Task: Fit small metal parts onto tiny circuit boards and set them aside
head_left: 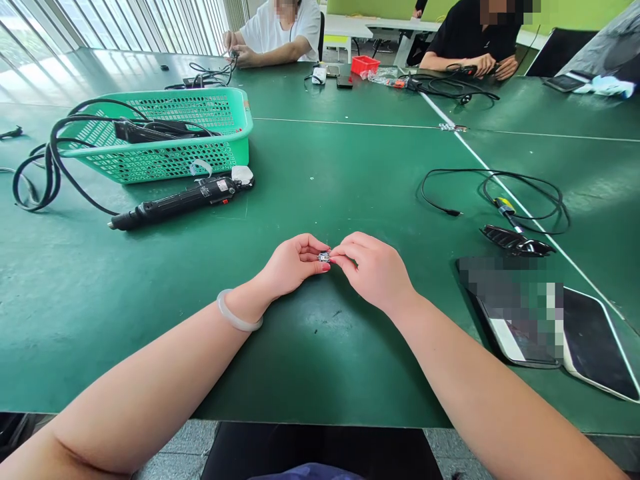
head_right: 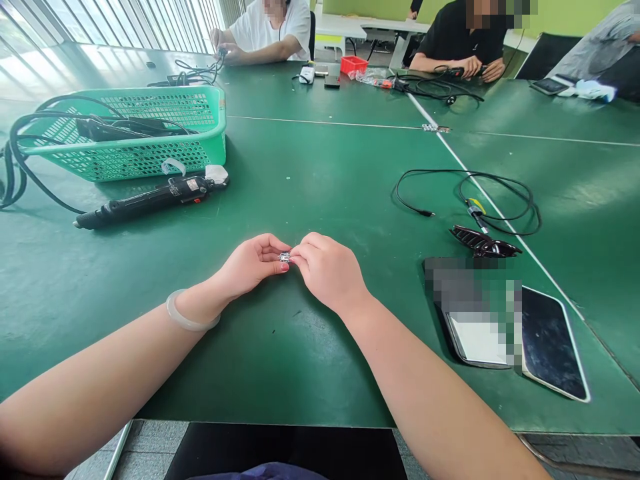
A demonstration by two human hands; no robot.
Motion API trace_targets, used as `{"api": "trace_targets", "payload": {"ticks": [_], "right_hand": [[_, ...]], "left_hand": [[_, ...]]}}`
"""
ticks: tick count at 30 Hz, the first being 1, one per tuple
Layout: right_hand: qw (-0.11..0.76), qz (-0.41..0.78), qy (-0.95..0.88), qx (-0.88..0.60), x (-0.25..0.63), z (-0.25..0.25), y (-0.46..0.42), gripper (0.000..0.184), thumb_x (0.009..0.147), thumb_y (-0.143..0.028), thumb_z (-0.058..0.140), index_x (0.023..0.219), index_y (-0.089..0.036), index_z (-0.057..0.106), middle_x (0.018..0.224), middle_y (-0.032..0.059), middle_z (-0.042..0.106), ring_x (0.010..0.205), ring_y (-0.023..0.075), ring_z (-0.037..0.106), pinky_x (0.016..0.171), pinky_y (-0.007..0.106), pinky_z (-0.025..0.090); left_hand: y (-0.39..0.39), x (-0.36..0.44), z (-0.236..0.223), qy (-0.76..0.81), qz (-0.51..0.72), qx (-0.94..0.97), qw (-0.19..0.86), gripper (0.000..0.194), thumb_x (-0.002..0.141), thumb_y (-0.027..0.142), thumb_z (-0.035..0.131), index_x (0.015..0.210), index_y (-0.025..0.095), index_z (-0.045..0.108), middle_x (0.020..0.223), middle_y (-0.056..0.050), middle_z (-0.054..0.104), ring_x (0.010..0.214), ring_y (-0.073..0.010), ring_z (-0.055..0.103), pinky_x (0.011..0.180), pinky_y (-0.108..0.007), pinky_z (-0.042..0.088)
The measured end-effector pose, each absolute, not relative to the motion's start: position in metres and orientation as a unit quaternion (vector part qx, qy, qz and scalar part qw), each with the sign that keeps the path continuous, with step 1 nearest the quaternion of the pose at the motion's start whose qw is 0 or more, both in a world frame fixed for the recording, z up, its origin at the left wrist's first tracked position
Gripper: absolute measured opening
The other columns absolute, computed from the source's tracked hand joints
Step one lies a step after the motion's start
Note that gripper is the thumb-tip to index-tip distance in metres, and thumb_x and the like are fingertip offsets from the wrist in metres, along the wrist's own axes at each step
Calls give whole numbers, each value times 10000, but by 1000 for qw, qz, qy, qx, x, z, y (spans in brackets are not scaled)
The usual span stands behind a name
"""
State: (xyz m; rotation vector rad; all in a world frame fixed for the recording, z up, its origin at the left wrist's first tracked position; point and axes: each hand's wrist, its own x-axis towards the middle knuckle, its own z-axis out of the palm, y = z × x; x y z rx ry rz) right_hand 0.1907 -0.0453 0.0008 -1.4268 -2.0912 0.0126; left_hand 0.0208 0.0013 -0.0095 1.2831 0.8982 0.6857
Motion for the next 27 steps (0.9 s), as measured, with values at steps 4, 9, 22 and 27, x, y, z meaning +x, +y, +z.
{"api": "trace_targets", "payload": {"ticks": [4,9,22,27], "right_hand": [[316,16,-782,-538,192,2,-46,186,880,-216,523,830,-191,700,845,27,668,736,136,599,622,263,451],[328,66,-762,-554,195,3,-46,158,855,-241,568,941,-222,699,901,19,664,676,120,577,595,260,448],[307,73,-765,-561,195,-4,-43,166,839,-288,591,935,-237,716,870,13,661,610,105,533,567,253,428],[301,30,-788,-536,196,-6,-43,182,864,-286,557,932,-224,714,861,20,658,679,115,566,607,246,442]], "left_hand": [[1,20,-9,396,303,565,657,252,665,96,718,879,134,590,823,-30,681,803,-129,652,830,-331,513],[0,21,-7,400,308,551,665,240,676,74,703,874,125,578,854,-43,687,810,-126,654,822,-320,512],[1,21,-8,385,320,549,670,269,658,88,730,890,125,600,826,-32,682,783,-115,649,830,-317,514],[1,21,-7,391,321,543,670,270,650,72,728,881,120,596,813,-23,674,769,-102,642,831,-304,507]]}}
